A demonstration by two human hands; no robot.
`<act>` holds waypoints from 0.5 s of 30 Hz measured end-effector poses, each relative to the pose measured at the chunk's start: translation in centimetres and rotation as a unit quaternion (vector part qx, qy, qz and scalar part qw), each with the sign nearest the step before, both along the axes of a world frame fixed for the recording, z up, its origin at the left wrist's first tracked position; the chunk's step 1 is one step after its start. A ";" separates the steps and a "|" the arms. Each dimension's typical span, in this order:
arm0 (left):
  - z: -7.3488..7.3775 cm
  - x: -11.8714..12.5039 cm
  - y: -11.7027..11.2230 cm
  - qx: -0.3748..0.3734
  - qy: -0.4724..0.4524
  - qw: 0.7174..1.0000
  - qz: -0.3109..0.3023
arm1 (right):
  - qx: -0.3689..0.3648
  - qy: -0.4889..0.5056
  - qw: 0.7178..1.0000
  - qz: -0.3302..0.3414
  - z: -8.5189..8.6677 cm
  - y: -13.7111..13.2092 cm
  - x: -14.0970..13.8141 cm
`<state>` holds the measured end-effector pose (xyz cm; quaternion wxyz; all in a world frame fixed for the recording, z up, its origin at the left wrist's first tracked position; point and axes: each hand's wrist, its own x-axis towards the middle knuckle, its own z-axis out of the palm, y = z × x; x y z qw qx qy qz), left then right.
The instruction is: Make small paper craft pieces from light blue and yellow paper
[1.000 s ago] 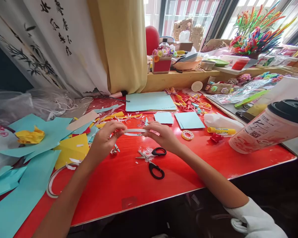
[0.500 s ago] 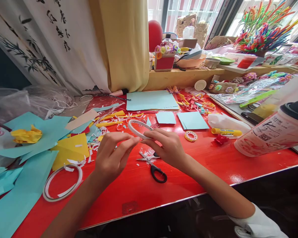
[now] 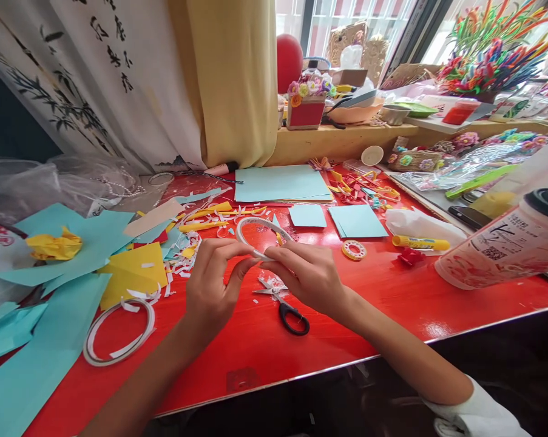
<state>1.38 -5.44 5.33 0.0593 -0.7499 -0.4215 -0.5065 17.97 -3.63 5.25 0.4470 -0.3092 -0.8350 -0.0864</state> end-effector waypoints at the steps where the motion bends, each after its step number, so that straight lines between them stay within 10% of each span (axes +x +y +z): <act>1: -0.1 0.1 0.0 0.001 -0.011 1.000 0.001 | 0.001 0.005 1.000 0.004 0.0 -0.1 0.0; 15: -0.6 0.5 0.0 -0.056 -0.110 0.991 -0.054 | -0.041 0.017 0.999 0.010 -0.3 -0.3 -0.4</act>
